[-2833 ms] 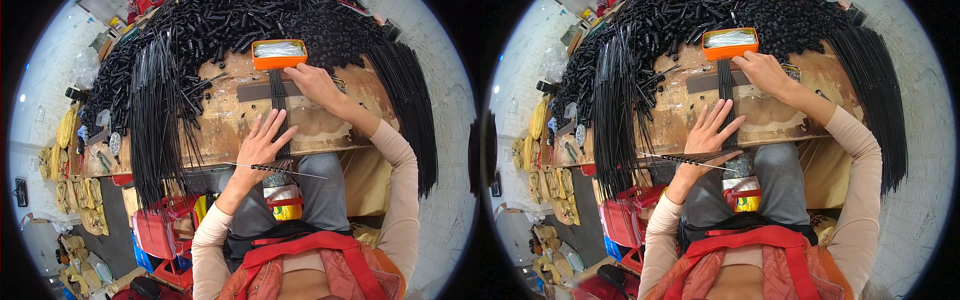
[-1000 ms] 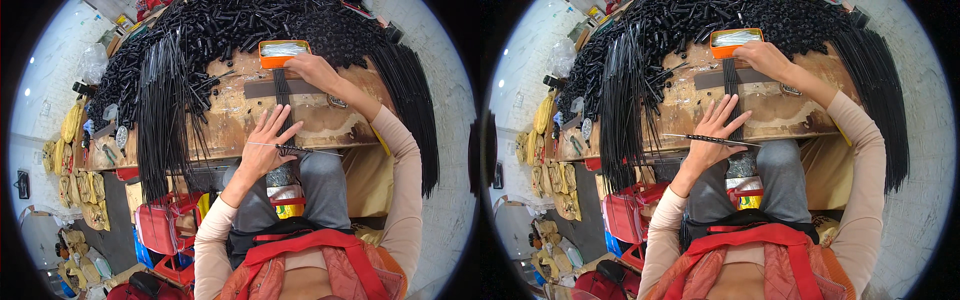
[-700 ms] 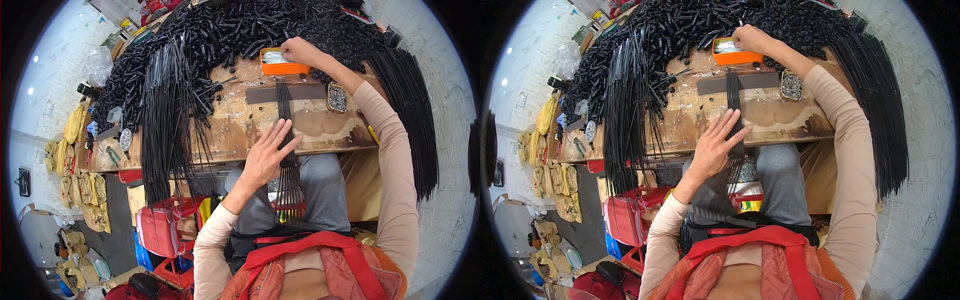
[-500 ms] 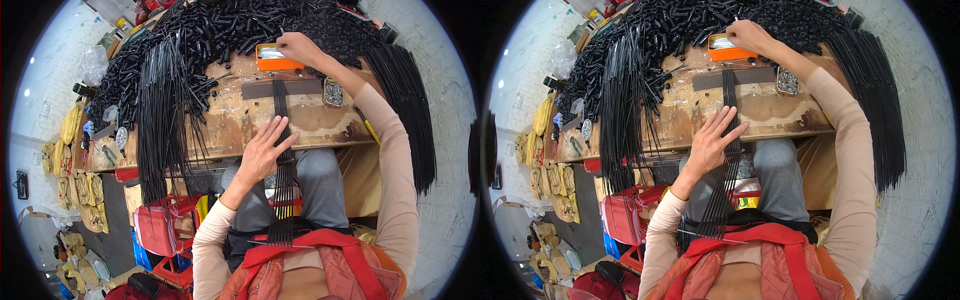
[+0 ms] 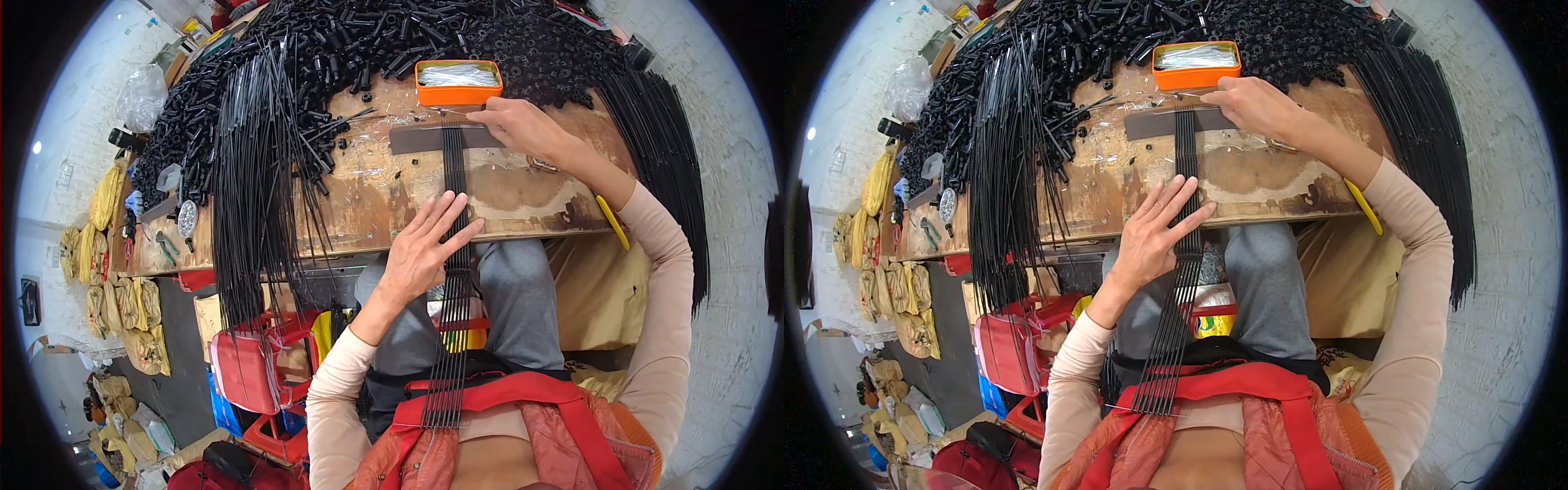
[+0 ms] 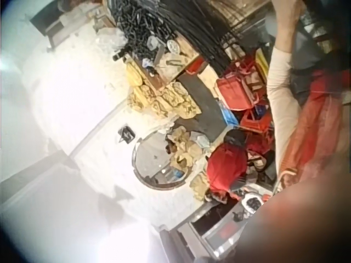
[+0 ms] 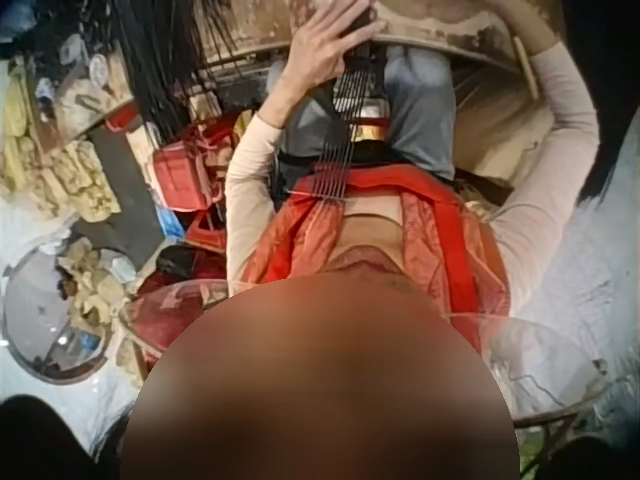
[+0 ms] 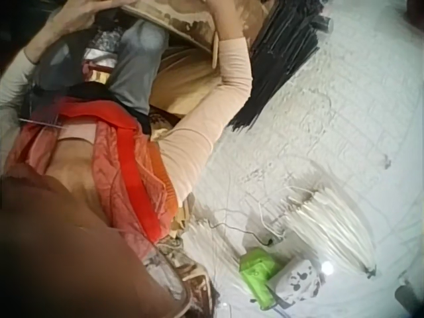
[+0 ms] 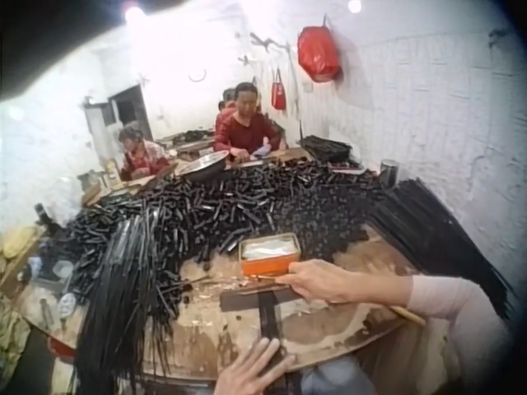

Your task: Assembling a brush by inserting black filaments into a base and securing them with pliers.

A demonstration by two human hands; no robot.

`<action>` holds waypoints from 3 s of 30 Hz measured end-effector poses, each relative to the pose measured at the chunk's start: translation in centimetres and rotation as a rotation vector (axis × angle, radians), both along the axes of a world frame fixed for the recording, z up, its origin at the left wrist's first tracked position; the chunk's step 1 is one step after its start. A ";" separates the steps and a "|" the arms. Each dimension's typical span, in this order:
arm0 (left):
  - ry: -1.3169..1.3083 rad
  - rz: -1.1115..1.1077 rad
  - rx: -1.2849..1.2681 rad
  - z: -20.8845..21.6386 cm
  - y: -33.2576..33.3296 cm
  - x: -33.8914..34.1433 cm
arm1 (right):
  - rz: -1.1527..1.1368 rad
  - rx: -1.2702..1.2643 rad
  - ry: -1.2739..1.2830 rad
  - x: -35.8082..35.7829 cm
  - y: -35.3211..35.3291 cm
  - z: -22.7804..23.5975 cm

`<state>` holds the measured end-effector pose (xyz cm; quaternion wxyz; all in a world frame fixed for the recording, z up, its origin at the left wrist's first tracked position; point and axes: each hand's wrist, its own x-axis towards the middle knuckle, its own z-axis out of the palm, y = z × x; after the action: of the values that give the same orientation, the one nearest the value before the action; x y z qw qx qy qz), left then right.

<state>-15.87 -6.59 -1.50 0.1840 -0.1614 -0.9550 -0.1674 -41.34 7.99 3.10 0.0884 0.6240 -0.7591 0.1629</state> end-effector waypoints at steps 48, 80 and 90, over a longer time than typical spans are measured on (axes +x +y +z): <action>-0.037 0.010 0.020 0.2 0.1 0.0 | 0.112 -0.193 -0.214 -0.2 -3.0 -0.9; -0.012 0.006 0.051 0.2 0.2 0.2 | 0.048 -0.084 -0.098 -1.0 -2.2 -0.5; -0.125 0.125 -0.076 3.2 -0.3 2.6 | -0.023 -0.152 -0.227 3.1 0.0 3.8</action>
<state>-13.30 -6.84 1.68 0.1277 -0.0974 -0.9785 -0.1292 -38.20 7.97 6.91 0.0507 0.5844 -0.7568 0.2884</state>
